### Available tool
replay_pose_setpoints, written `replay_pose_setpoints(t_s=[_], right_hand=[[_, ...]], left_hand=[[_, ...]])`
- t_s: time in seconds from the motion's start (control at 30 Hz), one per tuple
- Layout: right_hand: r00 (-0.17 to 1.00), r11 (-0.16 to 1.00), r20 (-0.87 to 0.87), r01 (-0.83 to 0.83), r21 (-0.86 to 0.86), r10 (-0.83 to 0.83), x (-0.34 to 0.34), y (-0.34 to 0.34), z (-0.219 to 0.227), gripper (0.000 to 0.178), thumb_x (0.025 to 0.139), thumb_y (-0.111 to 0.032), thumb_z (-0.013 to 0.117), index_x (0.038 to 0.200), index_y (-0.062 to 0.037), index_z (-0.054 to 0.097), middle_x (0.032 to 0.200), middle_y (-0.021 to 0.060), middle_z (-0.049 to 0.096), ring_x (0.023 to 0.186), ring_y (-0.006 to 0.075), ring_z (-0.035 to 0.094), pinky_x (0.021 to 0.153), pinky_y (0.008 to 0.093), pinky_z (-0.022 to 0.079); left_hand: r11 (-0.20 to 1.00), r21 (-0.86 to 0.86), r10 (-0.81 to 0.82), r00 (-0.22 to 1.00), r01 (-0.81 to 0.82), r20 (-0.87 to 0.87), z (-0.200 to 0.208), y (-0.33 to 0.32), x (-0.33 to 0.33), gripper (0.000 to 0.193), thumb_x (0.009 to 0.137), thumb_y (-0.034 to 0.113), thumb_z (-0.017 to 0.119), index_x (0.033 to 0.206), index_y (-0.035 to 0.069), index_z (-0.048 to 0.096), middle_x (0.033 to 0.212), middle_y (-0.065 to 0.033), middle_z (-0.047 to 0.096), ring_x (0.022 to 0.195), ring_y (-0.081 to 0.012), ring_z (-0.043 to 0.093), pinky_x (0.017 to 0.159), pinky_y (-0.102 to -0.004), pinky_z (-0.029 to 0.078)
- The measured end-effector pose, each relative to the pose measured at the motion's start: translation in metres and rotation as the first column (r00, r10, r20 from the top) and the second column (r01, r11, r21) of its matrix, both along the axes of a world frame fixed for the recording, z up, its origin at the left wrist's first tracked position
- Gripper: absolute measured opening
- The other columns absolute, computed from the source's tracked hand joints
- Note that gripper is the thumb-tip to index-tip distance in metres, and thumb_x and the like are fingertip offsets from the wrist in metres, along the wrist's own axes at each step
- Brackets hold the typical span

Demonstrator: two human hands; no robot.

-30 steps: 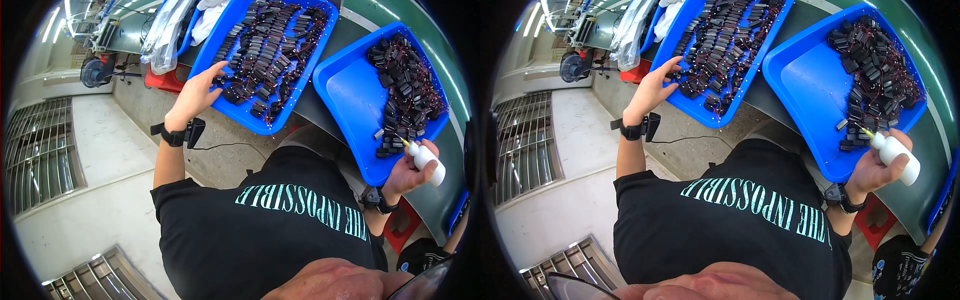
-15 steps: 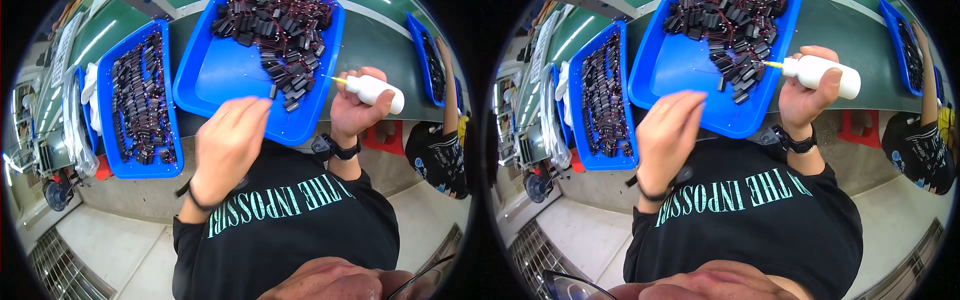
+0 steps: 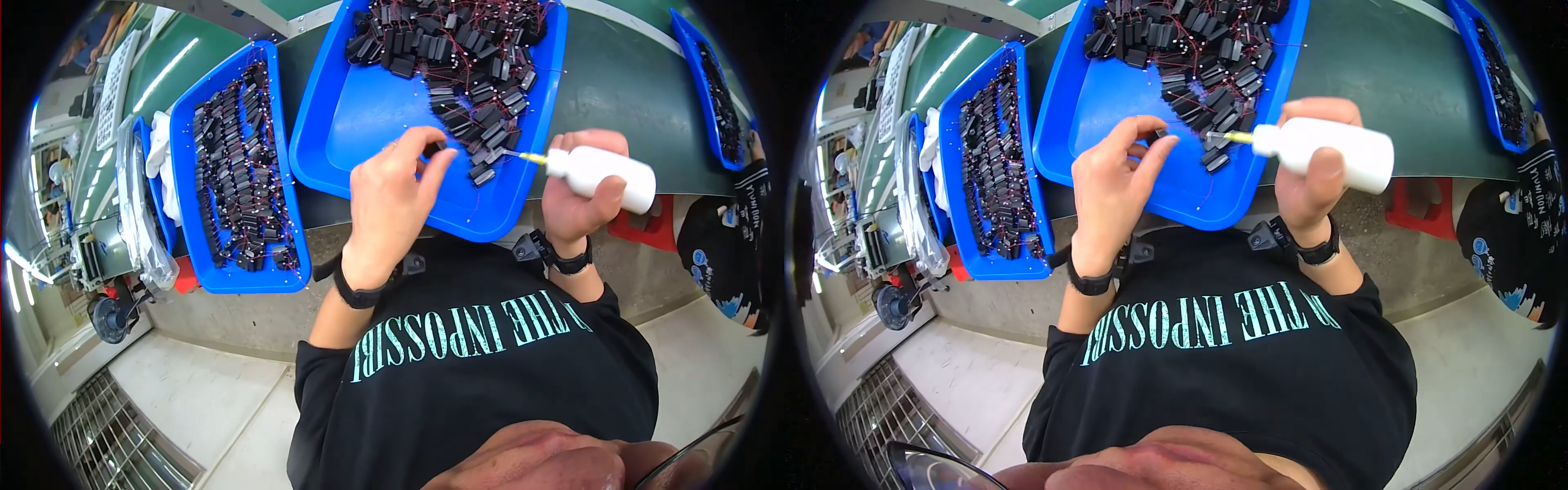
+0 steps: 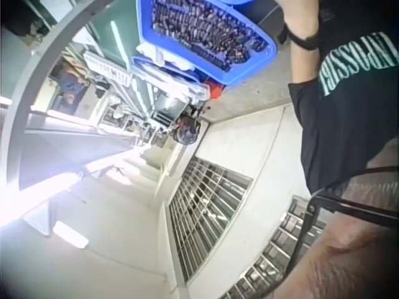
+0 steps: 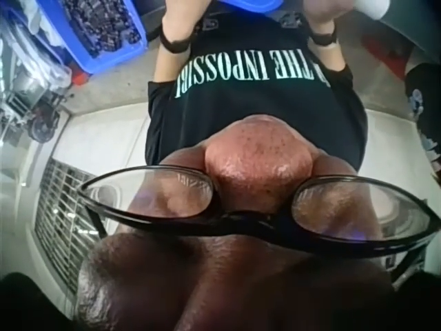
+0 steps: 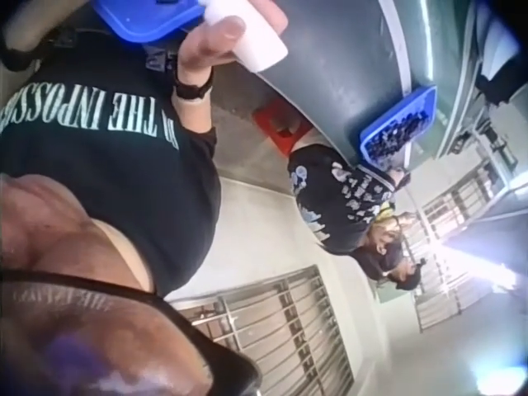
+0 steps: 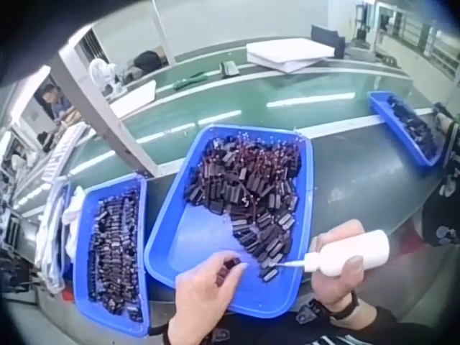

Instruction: The person picks up a black component from a blue tray, applies liquid from a white bottle to it, and places it into another blue tray. This process is repeated for several components, with the person occasionally rearranging items in the trays by hand.

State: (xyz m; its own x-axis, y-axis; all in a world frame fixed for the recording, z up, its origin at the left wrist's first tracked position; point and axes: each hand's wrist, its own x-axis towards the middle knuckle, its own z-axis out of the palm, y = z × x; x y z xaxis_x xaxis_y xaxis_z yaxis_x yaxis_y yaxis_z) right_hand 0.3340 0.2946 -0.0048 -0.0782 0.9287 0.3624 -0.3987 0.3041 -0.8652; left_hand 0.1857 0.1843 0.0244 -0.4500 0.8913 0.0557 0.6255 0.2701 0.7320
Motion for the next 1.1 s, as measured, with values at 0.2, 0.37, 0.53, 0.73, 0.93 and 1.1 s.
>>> replay_pose_setpoints(t_s=[0.2,0.37,0.53,0.73,0.93,1.1], right_hand=[[0.953,0.962,0.279,-0.180,0.207,0.119,-0.006,-0.020,-0.007,0.063,0.084,-0.061,0.059,0.101,-0.0007,0.050,0.067,0.0062,0.048,0.054,0.0137,0.044,0.053,0.0267,0.035],[0.953,0.962,0.293,-0.151,0.228,0.080,-0.007,-0.021,-0.011,0.065,0.084,-0.062,0.058,0.100,-0.0006,0.050,0.067,0.0062,0.049,0.056,0.0134,0.045,0.053,0.0270,0.035],[0.920,0.954,0.388,-0.163,0.252,0.055,-0.007,-0.022,-0.010,0.066,0.084,-0.064,0.056,0.101,-0.0004,0.051,0.071,0.0083,0.054,0.060,0.0150,0.050,0.060,0.0293,0.042],[0.886,0.939,0.461,-0.190,0.286,0.039,-0.006,-0.022,-0.006,0.069,0.084,-0.067,0.054,0.100,0.0005,0.055,0.079,0.0107,0.060,0.069,0.0183,0.058,0.072,0.0321,0.049],[0.924,0.909,0.379,-0.208,0.361,0.061,-0.008,-0.017,-0.003,0.048,0.085,-0.046,0.066,0.094,0.0009,0.065,0.092,0.0102,0.066,0.075,0.0162,0.065,0.063,0.0250,0.051],[0.920,0.918,0.383,-0.219,0.331,0.082,-0.007,-0.017,-0.002,0.044,0.084,-0.042,0.067,0.092,0.0008,0.065,0.092,0.0108,0.066,0.076,0.0165,0.065,0.065,0.0251,0.051]], left_hand=[[0.952,0.265,-0.012,0.844,-0.155,0.535,-0.017,-0.006,0.005,0.020,0.082,0.004,0.071,0.101,0.000,0.066,0.090,-0.0099,0.071,0.076,-0.0154,0.071,0.065,-0.0241,0.055],[0.955,0.248,-0.023,0.799,-0.159,0.601,-0.015,-0.008,0.001,0.020,0.082,0.000,0.070,0.101,-0.002,0.065,0.090,-0.0082,0.071,0.081,-0.0130,0.070,0.070,-0.0246,0.056],[0.956,0.263,-0.042,0.832,-0.127,0.553,-0.017,-0.009,-0.001,0.021,0.081,0.000,0.071,0.101,-0.002,0.065,0.091,-0.0095,0.071,0.082,-0.0146,0.070,0.071,-0.0251,0.057],[0.958,0.272,-0.053,0.872,-0.093,0.487,-0.017,-0.008,-0.001,0.021,0.081,0.000,0.071,0.101,-0.002,0.065,0.091,-0.0104,0.071,0.082,-0.0162,0.071,0.071,-0.0261,0.058],[0.958,0.272,-0.062,0.870,-0.085,0.490,-0.017,-0.008,-0.001,0.020,0.081,0.000,0.071,0.100,-0.002,0.065,0.091,-0.0104,0.071,0.081,-0.0167,0.071,0.071,-0.0263,0.058],[0.958,0.276,-0.068,0.876,-0.076,0.477,-0.017,-0.007,-0.002,0.020,0.081,0.000,0.071,0.100,-0.002,0.065,0.090,-0.0102,0.071,0.081,-0.0168,0.071,0.071,-0.0264,0.058]])
